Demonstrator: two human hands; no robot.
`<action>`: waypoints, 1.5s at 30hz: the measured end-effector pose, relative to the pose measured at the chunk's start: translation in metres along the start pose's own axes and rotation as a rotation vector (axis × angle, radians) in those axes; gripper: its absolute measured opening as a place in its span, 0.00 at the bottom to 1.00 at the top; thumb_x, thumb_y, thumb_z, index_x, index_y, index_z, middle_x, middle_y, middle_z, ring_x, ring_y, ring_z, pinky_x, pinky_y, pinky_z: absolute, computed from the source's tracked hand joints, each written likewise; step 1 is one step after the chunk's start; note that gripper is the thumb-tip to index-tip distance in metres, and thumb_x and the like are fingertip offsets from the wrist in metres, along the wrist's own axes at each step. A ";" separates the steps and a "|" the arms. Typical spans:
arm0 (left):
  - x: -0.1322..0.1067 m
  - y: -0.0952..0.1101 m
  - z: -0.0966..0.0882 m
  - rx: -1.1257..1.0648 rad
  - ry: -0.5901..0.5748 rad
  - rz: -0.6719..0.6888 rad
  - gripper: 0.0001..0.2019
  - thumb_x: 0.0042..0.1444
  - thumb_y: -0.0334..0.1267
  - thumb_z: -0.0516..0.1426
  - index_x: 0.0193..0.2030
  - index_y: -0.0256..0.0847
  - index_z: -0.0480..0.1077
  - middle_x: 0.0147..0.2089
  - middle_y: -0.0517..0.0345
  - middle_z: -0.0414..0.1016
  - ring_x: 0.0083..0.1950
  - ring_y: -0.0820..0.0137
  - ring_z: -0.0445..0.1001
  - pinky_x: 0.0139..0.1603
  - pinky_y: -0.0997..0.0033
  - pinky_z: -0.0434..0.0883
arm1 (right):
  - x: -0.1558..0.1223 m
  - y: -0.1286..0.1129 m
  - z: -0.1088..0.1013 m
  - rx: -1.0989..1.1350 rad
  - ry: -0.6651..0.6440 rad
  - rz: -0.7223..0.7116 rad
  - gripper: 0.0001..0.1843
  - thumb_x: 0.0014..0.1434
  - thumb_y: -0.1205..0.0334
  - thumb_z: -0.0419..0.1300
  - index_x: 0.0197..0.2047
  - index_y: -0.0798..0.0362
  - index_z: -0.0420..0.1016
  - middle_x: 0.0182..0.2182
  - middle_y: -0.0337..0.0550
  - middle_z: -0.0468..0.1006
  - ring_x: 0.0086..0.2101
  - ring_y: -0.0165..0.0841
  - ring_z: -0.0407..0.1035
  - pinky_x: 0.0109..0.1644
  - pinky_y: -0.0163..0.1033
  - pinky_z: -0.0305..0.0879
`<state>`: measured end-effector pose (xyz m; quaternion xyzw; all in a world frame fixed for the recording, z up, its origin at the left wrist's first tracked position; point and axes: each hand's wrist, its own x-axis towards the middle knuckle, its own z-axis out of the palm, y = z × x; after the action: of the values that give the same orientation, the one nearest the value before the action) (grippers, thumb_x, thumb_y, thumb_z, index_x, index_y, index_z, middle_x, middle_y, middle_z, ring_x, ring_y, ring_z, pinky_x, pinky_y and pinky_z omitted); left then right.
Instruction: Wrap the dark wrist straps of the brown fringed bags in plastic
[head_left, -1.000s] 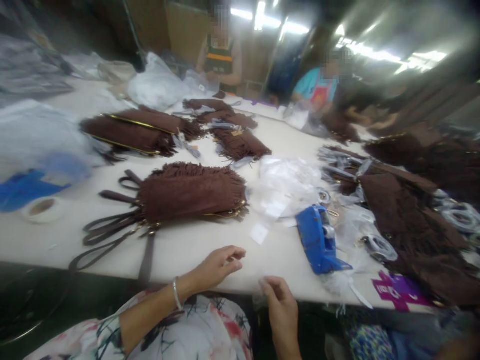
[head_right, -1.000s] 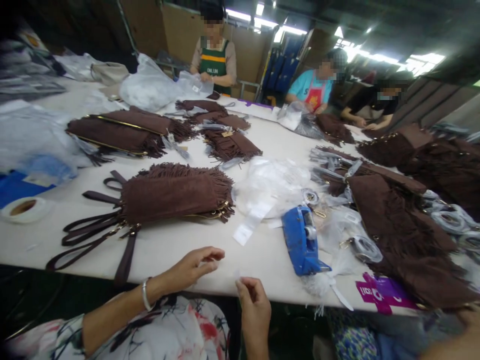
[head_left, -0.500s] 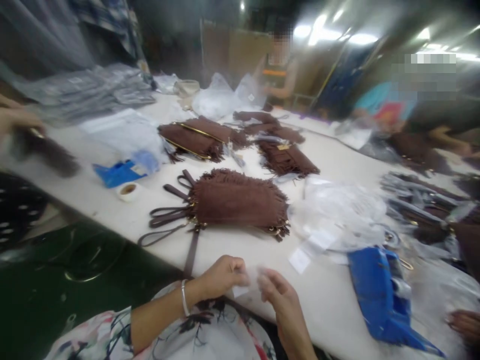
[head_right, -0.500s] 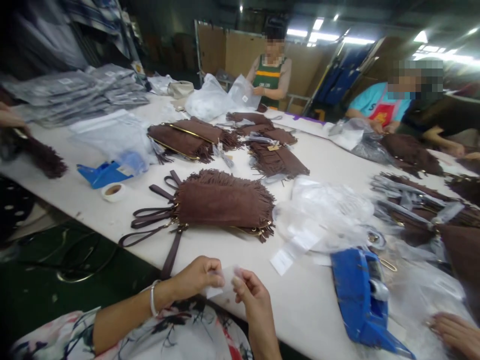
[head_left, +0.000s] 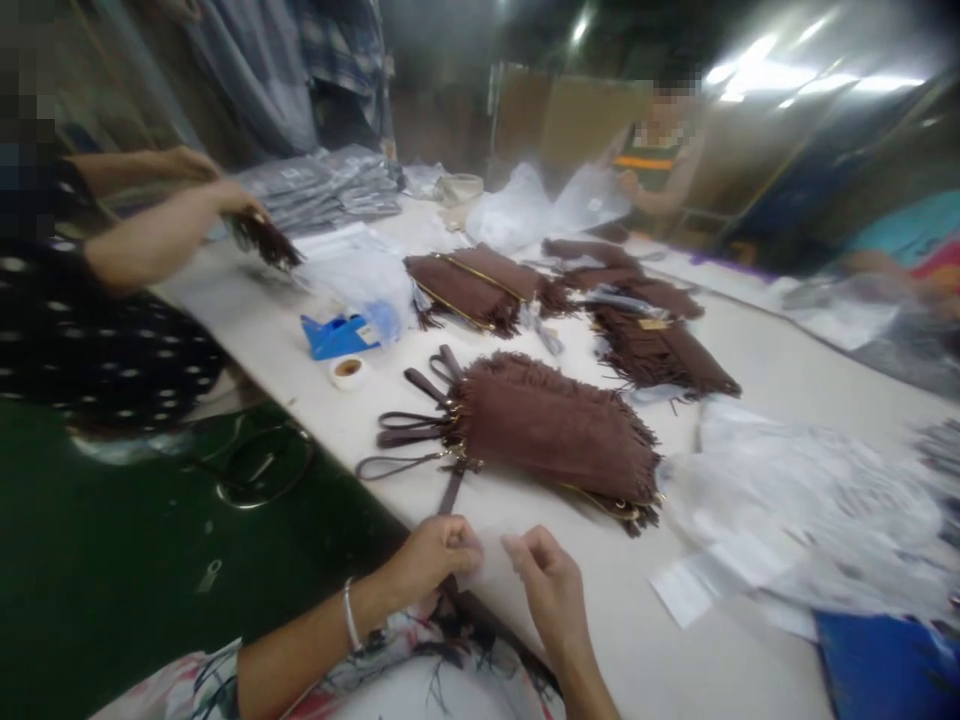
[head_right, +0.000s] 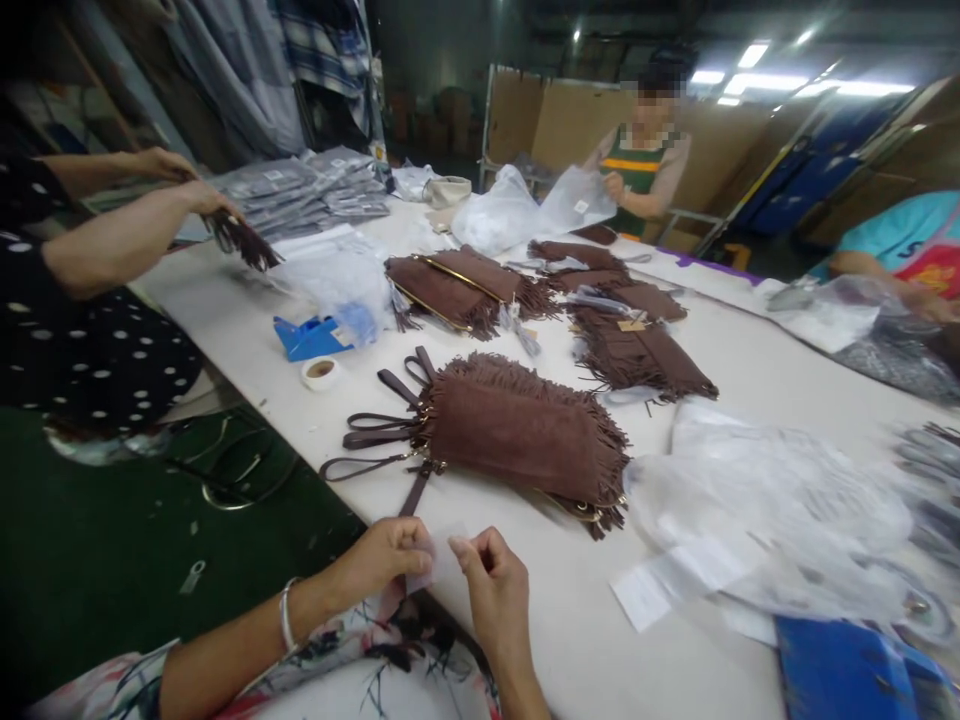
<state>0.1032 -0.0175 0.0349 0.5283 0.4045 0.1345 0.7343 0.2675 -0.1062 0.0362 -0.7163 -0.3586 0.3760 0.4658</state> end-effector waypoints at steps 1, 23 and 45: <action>0.000 -0.003 -0.004 -0.012 0.042 0.004 0.15 0.44 0.45 0.65 0.28 0.36 0.67 0.25 0.59 0.72 0.25 0.72 0.67 0.26 0.75 0.59 | 0.002 -0.001 0.004 0.009 -0.007 -0.008 0.22 0.58 0.45 0.59 0.22 0.51 0.63 0.19 0.32 0.61 0.24 0.28 0.56 0.28 0.32 0.54; -0.001 0.003 -0.020 -0.201 0.191 0.018 0.15 0.52 0.47 0.61 0.32 0.37 0.66 0.28 0.60 0.71 0.27 0.72 0.71 0.29 0.73 0.68 | -0.004 0.015 0.043 0.492 -0.042 0.220 0.22 0.58 0.43 0.59 0.25 0.52 0.65 0.18 0.33 0.66 0.21 0.27 0.59 0.28 0.32 0.58; -0.026 0.004 -0.018 -0.017 0.200 0.179 0.14 0.51 0.41 0.63 0.41 0.34 0.72 0.32 0.57 0.74 0.31 0.70 0.70 0.31 0.74 0.63 | -0.009 -0.003 0.057 0.528 -0.256 0.140 0.15 0.56 0.48 0.63 0.31 0.53 0.72 0.27 0.37 0.73 0.30 0.31 0.65 0.34 0.33 0.61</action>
<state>0.0745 -0.0205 0.0484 0.5398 0.4260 0.2549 0.6798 0.2131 -0.0900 0.0247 -0.5403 -0.2541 0.5747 0.5597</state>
